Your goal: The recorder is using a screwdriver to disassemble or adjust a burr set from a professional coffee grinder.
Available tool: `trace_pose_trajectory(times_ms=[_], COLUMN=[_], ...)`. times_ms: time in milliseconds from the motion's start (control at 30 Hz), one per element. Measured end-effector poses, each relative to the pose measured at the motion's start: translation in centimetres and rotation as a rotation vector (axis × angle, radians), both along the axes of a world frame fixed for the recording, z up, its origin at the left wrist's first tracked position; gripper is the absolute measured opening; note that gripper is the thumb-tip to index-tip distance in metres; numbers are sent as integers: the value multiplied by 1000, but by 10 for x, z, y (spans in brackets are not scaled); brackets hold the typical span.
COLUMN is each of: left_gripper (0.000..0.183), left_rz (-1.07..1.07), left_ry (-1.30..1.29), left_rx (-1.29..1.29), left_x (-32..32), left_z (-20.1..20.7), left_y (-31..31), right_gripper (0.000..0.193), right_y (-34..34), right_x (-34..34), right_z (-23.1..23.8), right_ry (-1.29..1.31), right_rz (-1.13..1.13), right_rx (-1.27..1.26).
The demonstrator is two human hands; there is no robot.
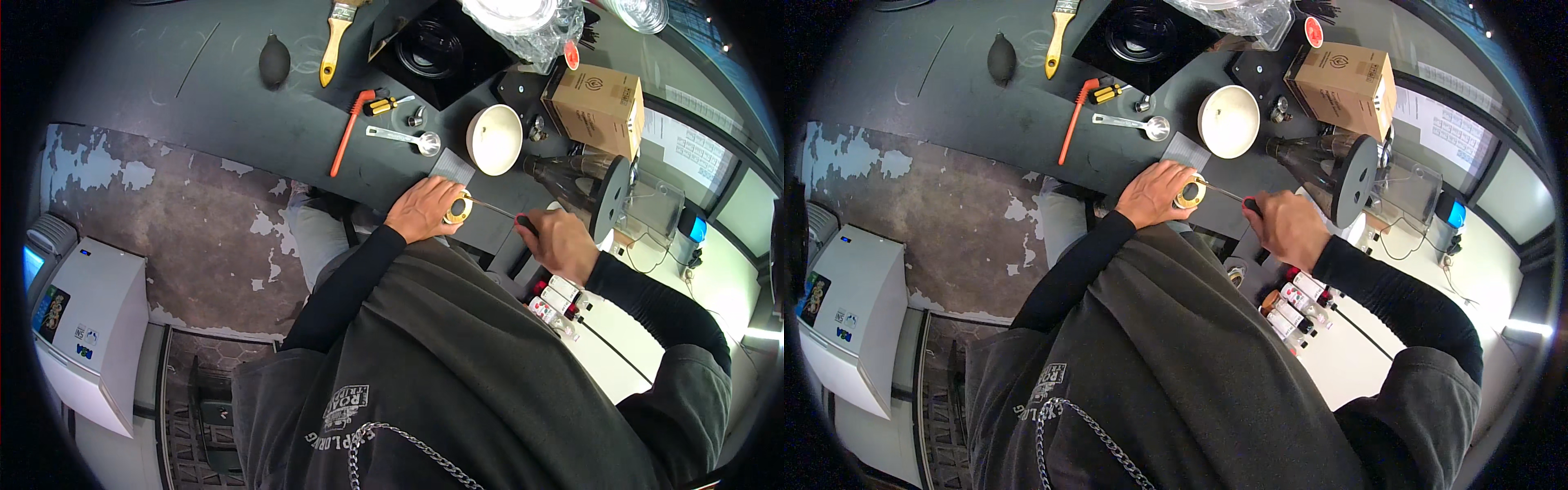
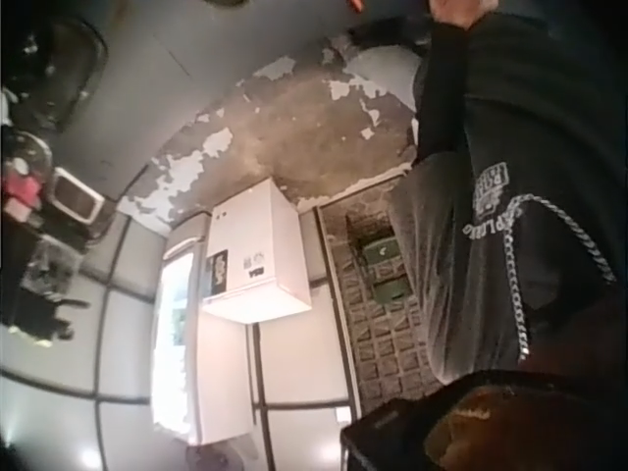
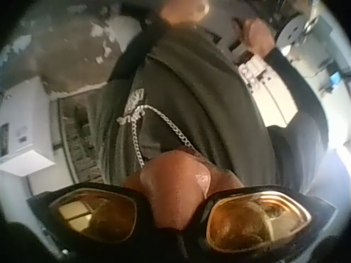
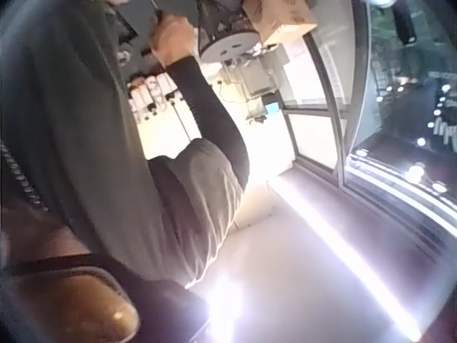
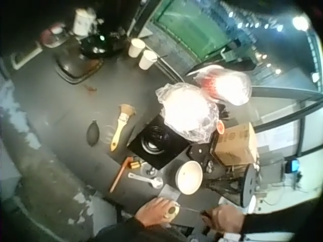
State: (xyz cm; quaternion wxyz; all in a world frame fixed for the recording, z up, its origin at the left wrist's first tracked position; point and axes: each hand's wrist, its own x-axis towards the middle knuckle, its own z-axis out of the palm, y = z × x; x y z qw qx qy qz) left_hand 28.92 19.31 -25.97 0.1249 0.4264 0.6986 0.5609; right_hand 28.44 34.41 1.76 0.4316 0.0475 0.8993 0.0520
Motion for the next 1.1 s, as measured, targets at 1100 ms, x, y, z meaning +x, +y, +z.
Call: trace_pose_trajectory(times_ms=[1100], left_gripper=[71], left_rz=[0], left_ry=[9], left_rx=[0], left_x=[3], left_z=[-1], left_y=[0], right_gripper=[58], right_y=[4], right_x=[2], right_z=[-10], right_ry=[-153], right_rz=[-518], right_rx=[60])
